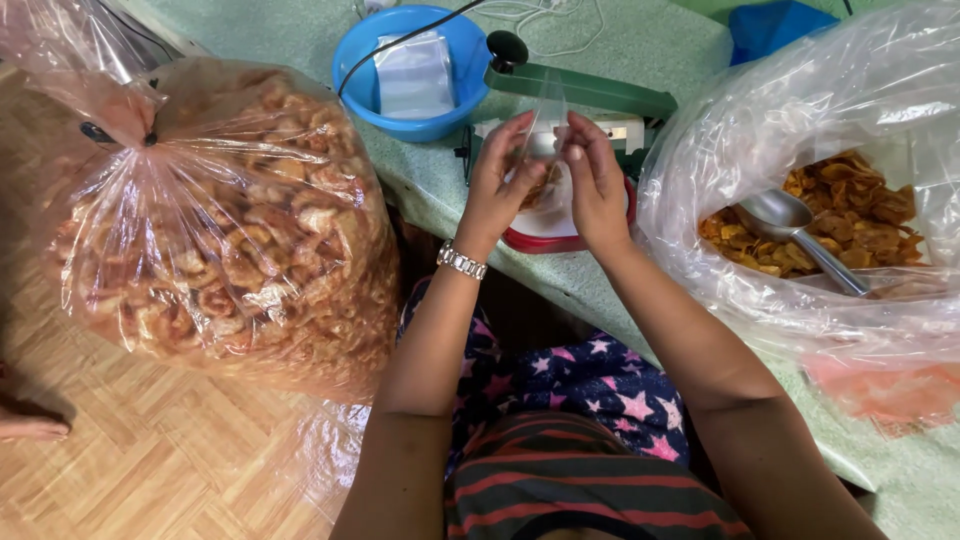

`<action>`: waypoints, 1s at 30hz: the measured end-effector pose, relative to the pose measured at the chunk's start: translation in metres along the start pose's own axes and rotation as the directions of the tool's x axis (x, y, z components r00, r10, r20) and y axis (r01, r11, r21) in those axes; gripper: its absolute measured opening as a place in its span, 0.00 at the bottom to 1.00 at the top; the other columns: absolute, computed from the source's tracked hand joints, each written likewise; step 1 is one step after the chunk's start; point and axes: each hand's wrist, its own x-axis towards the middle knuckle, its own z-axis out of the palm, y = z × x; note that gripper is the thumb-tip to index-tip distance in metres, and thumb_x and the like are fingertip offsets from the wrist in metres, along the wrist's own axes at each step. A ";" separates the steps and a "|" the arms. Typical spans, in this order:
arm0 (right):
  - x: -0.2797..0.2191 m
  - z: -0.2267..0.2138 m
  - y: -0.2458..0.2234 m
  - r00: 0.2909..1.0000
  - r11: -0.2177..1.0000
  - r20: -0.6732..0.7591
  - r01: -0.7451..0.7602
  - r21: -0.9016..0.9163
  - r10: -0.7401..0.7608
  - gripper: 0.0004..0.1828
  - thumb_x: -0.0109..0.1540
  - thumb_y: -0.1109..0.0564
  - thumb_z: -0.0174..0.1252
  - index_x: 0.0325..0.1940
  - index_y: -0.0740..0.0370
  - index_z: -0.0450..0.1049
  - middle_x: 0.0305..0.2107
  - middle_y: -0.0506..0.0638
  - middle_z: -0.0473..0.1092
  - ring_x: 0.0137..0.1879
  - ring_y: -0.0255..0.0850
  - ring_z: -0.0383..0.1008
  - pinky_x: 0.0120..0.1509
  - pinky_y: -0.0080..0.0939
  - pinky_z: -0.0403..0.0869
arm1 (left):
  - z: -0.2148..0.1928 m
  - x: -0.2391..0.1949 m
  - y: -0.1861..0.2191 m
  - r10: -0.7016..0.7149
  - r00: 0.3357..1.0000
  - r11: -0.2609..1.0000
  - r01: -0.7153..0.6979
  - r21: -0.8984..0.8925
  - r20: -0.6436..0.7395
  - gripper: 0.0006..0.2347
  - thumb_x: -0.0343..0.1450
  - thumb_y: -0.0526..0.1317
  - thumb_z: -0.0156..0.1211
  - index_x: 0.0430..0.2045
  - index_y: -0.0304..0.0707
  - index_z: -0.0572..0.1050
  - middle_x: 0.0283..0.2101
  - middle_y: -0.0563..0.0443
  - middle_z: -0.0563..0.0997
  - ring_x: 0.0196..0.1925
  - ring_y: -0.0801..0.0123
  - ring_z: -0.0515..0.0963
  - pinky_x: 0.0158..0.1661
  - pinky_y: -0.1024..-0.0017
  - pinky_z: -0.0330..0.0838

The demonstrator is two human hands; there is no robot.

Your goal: Scooping snacks into small plastic bags and sealing them with a heat sealer

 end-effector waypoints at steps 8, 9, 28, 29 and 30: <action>0.019 -0.002 -0.013 0.999 0.999 -0.044 -0.027 0.031 0.028 0.12 0.56 0.71 0.55 0.42 0.66 0.68 0.27 0.47 0.68 0.34 0.29 0.65 0.41 0.27 0.66 | 0.016 0.012 0.038 0.150 0.967 0.974 -0.109 0.200 -0.204 0.06 0.63 0.36 0.60 0.31 0.42 0.75 0.31 0.55 0.73 0.37 0.68 0.75 0.37 0.78 0.73; 0.020 -0.004 -0.013 0.998 0.999 -0.041 -0.041 0.035 0.043 0.12 0.55 0.71 0.55 0.42 0.65 0.68 0.27 0.46 0.67 0.34 0.29 0.66 0.41 0.27 0.66 | 0.016 0.013 0.043 0.145 0.970 0.973 -0.105 0.205 -0.194 0.06 0.63 0.35 0.59 0.31 0.43 0.75 0.30 0.56 0.74 0.36 0.70 0.75 0.35 0.79 0.73; 0.103 -0.008 -0.045 0.831 0.688 0.504 0.509 -0.517 -0.236 0.02 0.53 0.64 0.57 0.30 0.62 0.72 0.30 0.49 0.63 0.42 0.46 0.60 0.51 0.44 0.57 | -0.049 0.017 0.019 -0.260 0.860 0.944 0.130 -0.305 -0.439 0.03 0.62 0.34 0.57 0.24 0.34 0.75 0.25 0.54 0.76 0.26 0.79 0.70 0.30 0.83 0.64; 0.112 0.003 -0.042 0.830 0.687 0.503 0.512 -0.516 -0.241 0.02 0.53 0.64 0.57 0.30 0.62 0.72 0.30 0.49 0.63 0.42 0.46 0.60 0.51 0.44 0.57 | -0.057 0.015 0.014 -0.256 0.861 0.945 0.127 -0.302 -0.439 0.03 0.62 0.34 0.57 0.24 0.34 0.75 0.25 0.54 0.76 0.26 0.79 0.70 0.30 0.83 0.64; 0.123 0.014 -0.038 0.773 0.582 0.583 0.600 -0.548 -0.249 0.02 0.52 0.60 0.57 0.28 0.58 0.73 0.33 0.48 0.64 0.43 0.46 0.58 0.48 0.45 0.56 | -0.065 0.015 0.010 -0.307 0.838 0.930 0.164 -0.330 -0.451 0.03 0.62 0.33 0.57 0.23 0.33 0.75 0.22 0.54 0.74 0.24 0.79 0.69 0.27 0.83 0.63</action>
